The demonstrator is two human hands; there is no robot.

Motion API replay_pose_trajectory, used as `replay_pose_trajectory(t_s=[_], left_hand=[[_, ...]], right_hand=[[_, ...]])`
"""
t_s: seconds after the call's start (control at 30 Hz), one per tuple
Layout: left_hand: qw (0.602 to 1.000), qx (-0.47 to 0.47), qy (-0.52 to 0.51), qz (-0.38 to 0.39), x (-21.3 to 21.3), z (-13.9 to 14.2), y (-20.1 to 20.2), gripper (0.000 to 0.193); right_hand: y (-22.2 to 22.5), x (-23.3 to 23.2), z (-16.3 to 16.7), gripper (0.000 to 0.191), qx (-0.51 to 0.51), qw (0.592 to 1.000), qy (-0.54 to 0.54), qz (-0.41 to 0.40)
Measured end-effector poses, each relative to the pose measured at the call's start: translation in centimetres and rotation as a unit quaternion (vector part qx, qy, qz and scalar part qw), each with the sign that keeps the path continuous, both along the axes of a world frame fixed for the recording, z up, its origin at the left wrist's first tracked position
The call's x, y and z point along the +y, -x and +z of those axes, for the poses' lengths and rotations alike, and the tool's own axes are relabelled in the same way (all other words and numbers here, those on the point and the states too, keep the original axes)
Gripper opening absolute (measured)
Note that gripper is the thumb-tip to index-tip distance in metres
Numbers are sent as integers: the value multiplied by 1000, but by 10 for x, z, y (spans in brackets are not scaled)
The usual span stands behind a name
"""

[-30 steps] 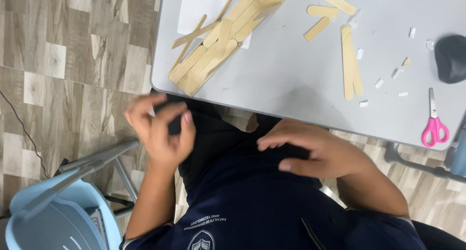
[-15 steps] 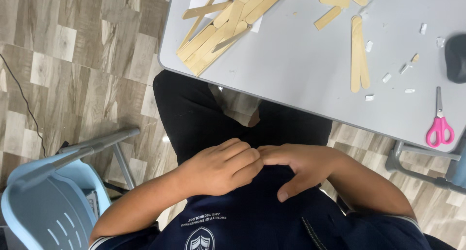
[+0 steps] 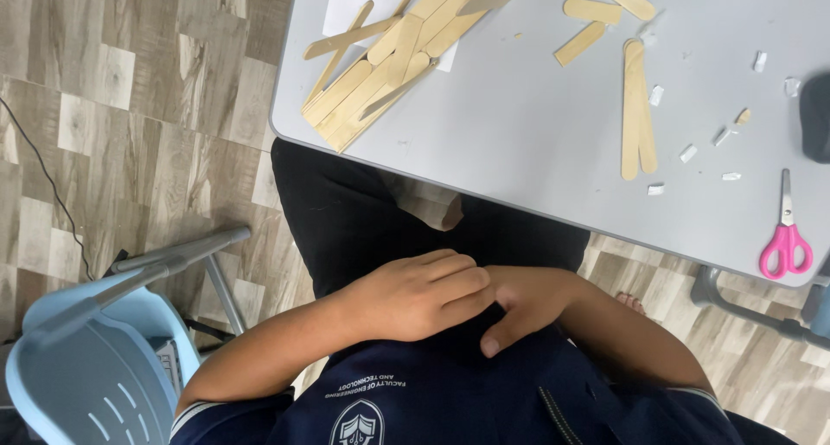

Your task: The person assembles a lattice-like structure using popsicle sticks and a hot glue gun. They apply glue to individual sticks and attach them to a growing framework on a white table, occasionally adjusting the position of the structure.

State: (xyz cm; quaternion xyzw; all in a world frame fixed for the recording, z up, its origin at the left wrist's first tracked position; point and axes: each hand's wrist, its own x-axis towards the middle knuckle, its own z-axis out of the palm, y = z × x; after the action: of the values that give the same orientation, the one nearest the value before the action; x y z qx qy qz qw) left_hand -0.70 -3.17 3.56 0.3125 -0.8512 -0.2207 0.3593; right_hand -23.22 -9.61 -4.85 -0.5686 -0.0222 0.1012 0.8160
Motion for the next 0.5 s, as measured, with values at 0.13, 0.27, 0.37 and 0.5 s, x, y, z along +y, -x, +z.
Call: replay_pose_trajectory(t_s=[0.13,0.27,0.37,0.5], left_hand=[[999,-10,-46,-4,-10,-5,-18,17],[993,-75,-32,87,-21,-10,-59,23],[952,-76,-25,297,-23,-12,-91,25],[876,-83,-62,471,-32,-25,-103,71]], right_hand=[[6,-22,7,74,-52,994,18,-96],[21,-45,30,70,-26,973,-34,-227],[44,-55,45,48,-12,917,43,-396],[59,-55,45,33,51,797,143,-585]])
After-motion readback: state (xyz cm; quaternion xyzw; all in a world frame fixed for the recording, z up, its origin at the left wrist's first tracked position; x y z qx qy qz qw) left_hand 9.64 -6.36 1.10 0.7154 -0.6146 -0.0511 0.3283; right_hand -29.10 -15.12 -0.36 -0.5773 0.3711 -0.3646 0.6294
